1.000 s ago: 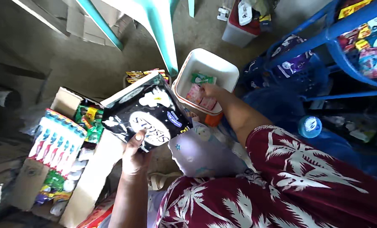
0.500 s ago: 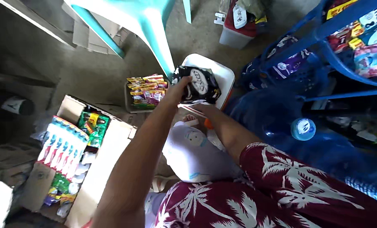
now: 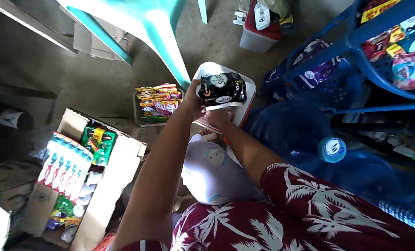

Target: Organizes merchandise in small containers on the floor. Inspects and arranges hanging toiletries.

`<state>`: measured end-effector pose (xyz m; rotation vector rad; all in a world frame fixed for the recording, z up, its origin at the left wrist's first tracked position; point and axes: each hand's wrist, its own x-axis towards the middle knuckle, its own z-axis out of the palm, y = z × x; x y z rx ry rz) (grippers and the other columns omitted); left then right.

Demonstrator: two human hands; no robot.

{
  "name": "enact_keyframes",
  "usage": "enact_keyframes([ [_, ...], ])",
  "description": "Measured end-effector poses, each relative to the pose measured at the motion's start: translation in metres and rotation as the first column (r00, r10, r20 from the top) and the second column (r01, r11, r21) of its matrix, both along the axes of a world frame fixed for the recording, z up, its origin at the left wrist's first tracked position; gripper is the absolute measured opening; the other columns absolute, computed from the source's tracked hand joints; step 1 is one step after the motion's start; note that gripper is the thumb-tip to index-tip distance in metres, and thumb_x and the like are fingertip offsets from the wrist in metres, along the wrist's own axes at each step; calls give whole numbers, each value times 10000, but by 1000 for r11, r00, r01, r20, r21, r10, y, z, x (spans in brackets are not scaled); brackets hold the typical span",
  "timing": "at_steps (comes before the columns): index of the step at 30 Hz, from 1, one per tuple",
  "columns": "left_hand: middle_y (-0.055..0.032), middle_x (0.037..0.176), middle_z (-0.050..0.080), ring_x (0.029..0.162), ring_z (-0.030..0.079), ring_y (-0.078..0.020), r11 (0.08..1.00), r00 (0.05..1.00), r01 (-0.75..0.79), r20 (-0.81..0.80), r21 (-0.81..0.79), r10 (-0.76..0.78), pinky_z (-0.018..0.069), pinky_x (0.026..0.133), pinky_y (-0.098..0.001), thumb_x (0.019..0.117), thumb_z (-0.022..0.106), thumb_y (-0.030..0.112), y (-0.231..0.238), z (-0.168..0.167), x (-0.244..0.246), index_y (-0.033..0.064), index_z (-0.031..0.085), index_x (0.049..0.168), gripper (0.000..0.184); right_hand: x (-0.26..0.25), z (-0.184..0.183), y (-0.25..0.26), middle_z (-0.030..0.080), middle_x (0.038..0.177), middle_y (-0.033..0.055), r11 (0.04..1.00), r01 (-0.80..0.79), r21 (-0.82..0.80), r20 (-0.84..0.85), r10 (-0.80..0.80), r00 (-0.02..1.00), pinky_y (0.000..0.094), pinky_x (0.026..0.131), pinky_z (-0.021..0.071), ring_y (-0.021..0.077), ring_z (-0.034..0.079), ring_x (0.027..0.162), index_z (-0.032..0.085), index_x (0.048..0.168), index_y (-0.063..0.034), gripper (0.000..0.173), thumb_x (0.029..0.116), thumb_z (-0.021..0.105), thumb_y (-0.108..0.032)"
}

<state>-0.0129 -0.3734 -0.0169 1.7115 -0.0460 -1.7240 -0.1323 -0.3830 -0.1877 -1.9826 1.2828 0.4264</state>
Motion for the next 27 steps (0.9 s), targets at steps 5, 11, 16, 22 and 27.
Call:
enact_keyframes([
  [5,-205,1593,348,1393,435,-367,998,953,-44,299,-34,52,418,1056,-576,1073,410,454,32,-8,4,82,335,1561,618,-5,11,1,458,1526,276,1000,4,3,41,-4,999,707,1156,257,477,375,1447,433,1537,-30,692,936,682,-265],
  [11,-119,1451,552,1227,612,-198,870,860,325,499,-371,-109,528,1009,-395,1043,497,263,135,30,-1,87,399,1538,534,-7,54,-11,553,1444,249,995,86,41,56,-88,995,680,1089,384,462,478,1369,603,1414,-63,505,968,669,-290],
  [16,-182,1298,660,1278,550,-387,675,343,710,936,-201,-82,403,1059,-598,896,598,409,207,58,-56,21,679,1261,539,7,122,-35,633,1323,246,999,-22,-27,41,23,999,693,990,443,439,584,1254,668,1265,6,391,970,656,-249],
  [22,-49,1140,753,1194,629,-358,616,-112,787,969,-48,219,328,1104,-591,966,441,456,221,28,-90,216,787,1018,425,-16,208,-68,622,1294,267,714,-698,-47,-190,680,708,679,950,463,460,578,1239,652,1271,23,327,989,634,-142],
  [27,-49,1153,752,1198,629,-345,620,-97,780,965,-78,243,335,1098,-586,977,415,445,231,23,-83,204,786,1037,446,-112,271,-86,683,1013,200,798,-587,-136,40,597,801,574,886,504,357,660,994,692,1108,13,233,1047,528,-141],
])
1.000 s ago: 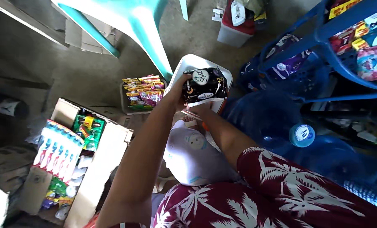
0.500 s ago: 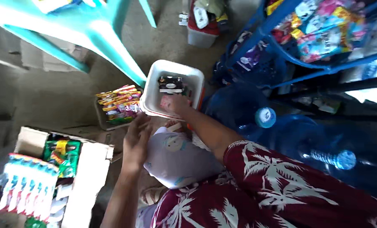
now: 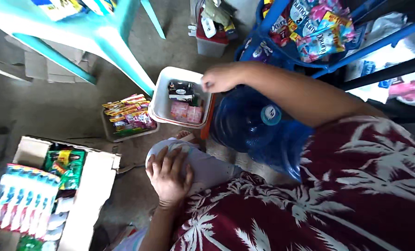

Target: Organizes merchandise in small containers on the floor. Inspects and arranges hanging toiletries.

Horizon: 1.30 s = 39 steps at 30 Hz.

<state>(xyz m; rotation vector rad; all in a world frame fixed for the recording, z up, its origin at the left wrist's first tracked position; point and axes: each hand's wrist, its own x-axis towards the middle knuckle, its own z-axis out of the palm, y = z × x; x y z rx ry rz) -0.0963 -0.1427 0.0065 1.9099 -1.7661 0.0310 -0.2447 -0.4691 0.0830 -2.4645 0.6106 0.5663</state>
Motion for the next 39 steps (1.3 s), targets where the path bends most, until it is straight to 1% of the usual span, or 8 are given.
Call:
enact_keyframes([
  [5,-52,1159,749,1212,614,-346,1000,1000,-1,2,-10,1,316,1111,-574,982,409,465,4,-3,3,204,783,1035,459,-132,-22,-19,680,1084,233,791,602,108,-25,-603,797,556,904,530,353,675,957,655,1154,49,270,1083,464,-129],
  [8,-58,1160,750,1217,614,-350,1000,1000,4,10,-16,-3,317,1112,-567,984,412,466,3,-3,3,201,783,1031,458,-176,-63,-32,641,1183,257,421,897,133,-8,-905,426,513,877,536,330,659,962,578,1293,68,351,1084,444,-181],
  [11,-61,1156,750,1214,613,-357,1000,1000,3,24,-15,-3,321,1107,-571,981,412,465,0,0,0,198,785,1023,461,-187,-85,-49,549,1391,222,-40,943,331,6,-999,-44,422,871,541,291,644,1065,429,1504,-38,588,1101,351,-459],
  [14,-63,1150,753,1211,617,-362,1000,1000,2,31,-13,-1,326,1105,-577,987,413,460,-2,0,-4,190,786,1021,462,-189,-108,-66,468,1481,260,-238,854,462,-57,-969,-240,472,938,555,372,614,1199,334,1564,-70,763,1044,393,-625],
  [20,-63,1151,752,1219,613,-353,1000,999,-15,37,3,15,316,1118,-567,990,419,455,-2,2,-7,194,784,1014,449,-165,-128,-80,389,1568,251,-231,863,450,-24,-969,-247,632,1087,387,417,414,1418,369,1568,-87,787,993,568,-586],
  [27,-59,1152,751,1217,611,-346,1000,999,-5,42,2,5,317,1110,-554,995,399,459,-4,1,-6,202,781,1020,461,-162,-143,-94,554,1435,164,-249,681,689,27,-930,-367,468,1022,526,294,573,1293,453,1499,-107,695,947,721,-433],
  [34,-45,1145,753,1203,619,-327,1000,1000,-6,23,-13,6,324,1105,-553,986,411,460,-3,2,-5,212,782,1018,447,-183,-104,-46,599,1083,45,-392,307,867,-180,-822,-540,283,711,550,143,628,843,481,1343,-184,443,1053,439,-516],
  [39,-42,1146,750,1200,611,-327,999,1000,4,16,-35,-4,323,1094,-544,983,416,449,-2,-1,-6,204,783,1019,442,-199,-50,11,660,1068,16,-352,497,793,-210,-924,-320,295,728,571,135,668,859,531,1301,-230,400,1020,459,-505],
])
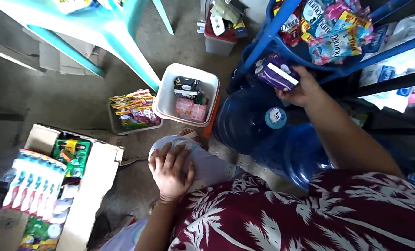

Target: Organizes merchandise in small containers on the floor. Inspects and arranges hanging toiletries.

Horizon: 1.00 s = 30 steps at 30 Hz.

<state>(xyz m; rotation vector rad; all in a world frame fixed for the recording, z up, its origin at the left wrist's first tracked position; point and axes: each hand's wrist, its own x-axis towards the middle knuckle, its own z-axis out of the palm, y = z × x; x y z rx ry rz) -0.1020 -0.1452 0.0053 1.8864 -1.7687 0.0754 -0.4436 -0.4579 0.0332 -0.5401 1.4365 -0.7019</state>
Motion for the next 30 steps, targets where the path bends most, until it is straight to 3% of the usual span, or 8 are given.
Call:
enact_keyframes([
  [5,-28,1169,746,1252,590,-307,999,999,15,-28,-37,-16,299,1134,-531,976,432,416,-2,-2,-2,202,786,1009,415,16,45,29,663,1124,-4,931,-364,7,-156,360,920,331,830,572,137,666,1007,546,1291,-235,399,1059,391,-520],
  [9,-22,1185,742,1269,579,-302,998,999,27,-30,-52,-29,297,1137,-523,979,430,405,0,-5,0,206,785,1020,409,51,55,18,709,1106,-31,743,-645,-178,-79,643,762,310,871,596,101,695,1014,575,1279,-216,379,1068,372,-455],
  [12,-23,1192,739,1274,576,-306,997,999,36,-26,-61,-37,296,1142,-524,987,418,404,3,-8,4,207,777,1039,413,101,58,5,710,1028,-5,594,-784,-181,-222,752,621,296,739,604,103,705,893,583,1256,-175,343,1059,424,-406],
  [15,-19,1206,734,1287,569,-302,997,999,35,-27,-63,-37,290,1150,-529,990,410,408,6,-10,6,205,777,1049,424,155,40,-3,682,1043,112,537,-837,-110,-462,718,521,392,714,588,201,690,854,508,1347,-81,483,1014,563,-428],
  [17,-24,1207,734,1290,569,-296,997,999,37,-35,-68,-39,293,1151,-526,988,412,402,6,-10,6,200,777,1053,422,189,25,-6,644,1165,183,474,-876,-93,-626,656,421,506,839,555,289,666,995,395,1417,-61,596,981,637,-387],
  [19,-29,1213,734,1291,574,-300,997,998,39,-42,-71,-42,302,1153,-537,992,416,399,7,-10,7,198,780,1063,422,219,8,-7,636,1220,223,358,-932,-57,-778,569,266,586,864,535,368,660,1060,432,1425,-71,618,948,682,-375],
  [24,-19,1222,729,1288,575,-289,997,998,39,-44,-65,-42,305,1154,-530,996,414,392,10,-12,11,207,780,1072,417,277,-26,1,432,1493,335,223,-937,270,-849,514,-122,711,990,437,516,520,1292,426,1531,-78,723,952,671,-435],
  [30,-23,1218,733,1295,576,-279,997,998,39,-50,-62,-42,306,1161,-521,1004,398,409,14,-13,17,219,774,1093,430,294,-90,-2,475,1452,354,292,-890,349,-857,484,-178,705,986,451,533,536,1277,383,1528,35,741,925,692,-268],
])
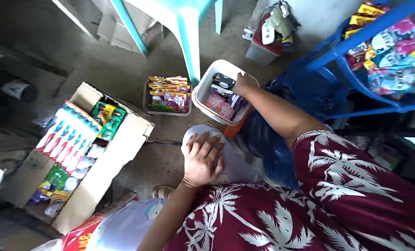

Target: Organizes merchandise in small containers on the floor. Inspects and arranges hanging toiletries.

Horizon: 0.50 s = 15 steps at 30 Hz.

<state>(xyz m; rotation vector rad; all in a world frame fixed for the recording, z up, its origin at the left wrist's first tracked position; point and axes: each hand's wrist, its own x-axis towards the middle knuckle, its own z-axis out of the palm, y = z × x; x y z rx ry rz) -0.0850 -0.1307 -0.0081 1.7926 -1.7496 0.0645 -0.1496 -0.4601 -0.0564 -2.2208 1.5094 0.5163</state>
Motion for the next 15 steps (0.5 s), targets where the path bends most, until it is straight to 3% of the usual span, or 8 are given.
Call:
enact_keyframes([
  [3,-21,1226,729,1299,573,-276,1000,1000,17,-15,-7,-17,308,1165,-519,1008,397,399,0,-2,3,222,772,1105,426,-8,-48,7,510,1414,365,1000,-1,-27,57,3,998,724,935,472,561,563,1223,466,1493,-2,610,938,665,-159],
  [6,-25,1230,727,1303,575,-278,1000,999,30,-26,-7,-31,324,1165,-521,1014,406,387,1,-2,5,220,769,1115,412,-11,-69,7,493,1428,370,1000,-15,13,-7,15,1000,726,970,453,563,532,1269,454,1500,-8,523,1024,559,-196],
  [10,-25,1266,710,1332,557,-266,997,997,72,-42,40,-71,321,1178,-529,1025,387,385,4,1,11,215,750,1173,427,13,-38,7,609,1270,374,995,-100,-11,-152,97,984,769,929,422,567,569,1210,640,1243,94,515,984,630,-351],
  [15,-28,1349,665,1380,516,-270,982,981,170,-110,84,-161,319,1189,-530,1036,444,402,8,8,21,214,702,1256,388,46,2,19,598,1325,339,976,-208,-60,-123,200,972,758,921,431,549,580,1212,599,1333,51,549,1002,613,-386],
])
